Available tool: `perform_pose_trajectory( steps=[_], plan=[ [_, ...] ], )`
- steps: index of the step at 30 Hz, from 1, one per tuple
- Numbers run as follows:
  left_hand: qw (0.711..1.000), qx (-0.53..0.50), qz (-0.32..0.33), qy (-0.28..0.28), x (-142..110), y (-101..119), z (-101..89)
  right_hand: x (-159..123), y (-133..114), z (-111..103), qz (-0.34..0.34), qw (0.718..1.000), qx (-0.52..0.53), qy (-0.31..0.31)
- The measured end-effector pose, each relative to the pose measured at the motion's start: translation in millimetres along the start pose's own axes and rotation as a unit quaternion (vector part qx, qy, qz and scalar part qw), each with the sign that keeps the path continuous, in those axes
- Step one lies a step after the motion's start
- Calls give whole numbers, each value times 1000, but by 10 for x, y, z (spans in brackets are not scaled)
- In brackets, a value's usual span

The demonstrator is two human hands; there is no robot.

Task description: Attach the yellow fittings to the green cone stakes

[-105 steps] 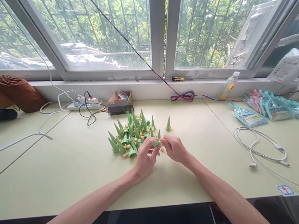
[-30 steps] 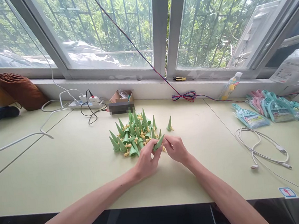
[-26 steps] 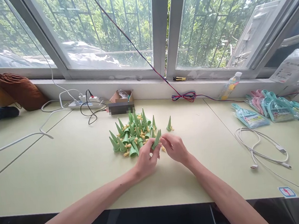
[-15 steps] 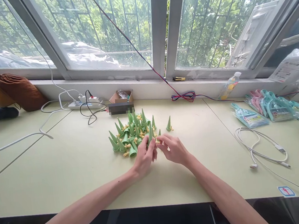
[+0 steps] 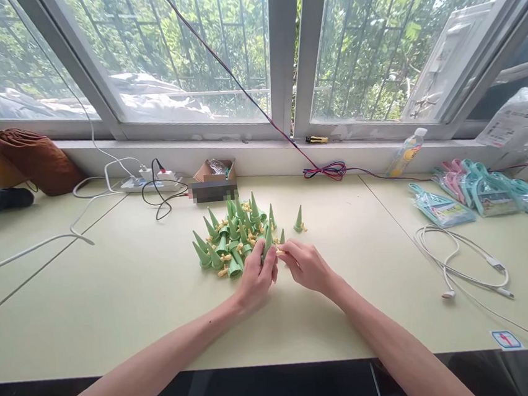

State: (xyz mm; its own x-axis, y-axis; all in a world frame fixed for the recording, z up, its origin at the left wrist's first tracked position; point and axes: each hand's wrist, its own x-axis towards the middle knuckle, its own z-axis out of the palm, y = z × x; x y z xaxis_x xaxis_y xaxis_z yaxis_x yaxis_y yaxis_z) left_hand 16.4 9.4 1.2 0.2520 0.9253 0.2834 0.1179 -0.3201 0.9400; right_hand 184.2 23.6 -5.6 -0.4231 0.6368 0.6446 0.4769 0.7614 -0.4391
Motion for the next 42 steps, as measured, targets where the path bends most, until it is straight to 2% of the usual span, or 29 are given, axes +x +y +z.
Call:
perform_pose_trajectory(
  steps=[8,17,22,26,30,36,42],
  plan=[
    [998,42,47,21,3,-12,-3,12,-51,3,40,998,54,1],
    [991,107,80,15,18,-88,-24,41,-90,-1,60,995,75,2],
    [984,139,108,18,32,-90,-36,46,-120,3,114,984,140,-9],
    [986,129,105,0,28,-84,-41,24,-100,31,190,949,248,-41],
    [986,126,108,1,29,-89,-44,7,-74,56,222,926,302,-53],
    [994,88,65,-3,44,-56,-53,32,-111,60,223,923,314,-22],
    [998,17,47,-40,32,10,-58,57,-104,27,218,931,291,25]
  ],
)
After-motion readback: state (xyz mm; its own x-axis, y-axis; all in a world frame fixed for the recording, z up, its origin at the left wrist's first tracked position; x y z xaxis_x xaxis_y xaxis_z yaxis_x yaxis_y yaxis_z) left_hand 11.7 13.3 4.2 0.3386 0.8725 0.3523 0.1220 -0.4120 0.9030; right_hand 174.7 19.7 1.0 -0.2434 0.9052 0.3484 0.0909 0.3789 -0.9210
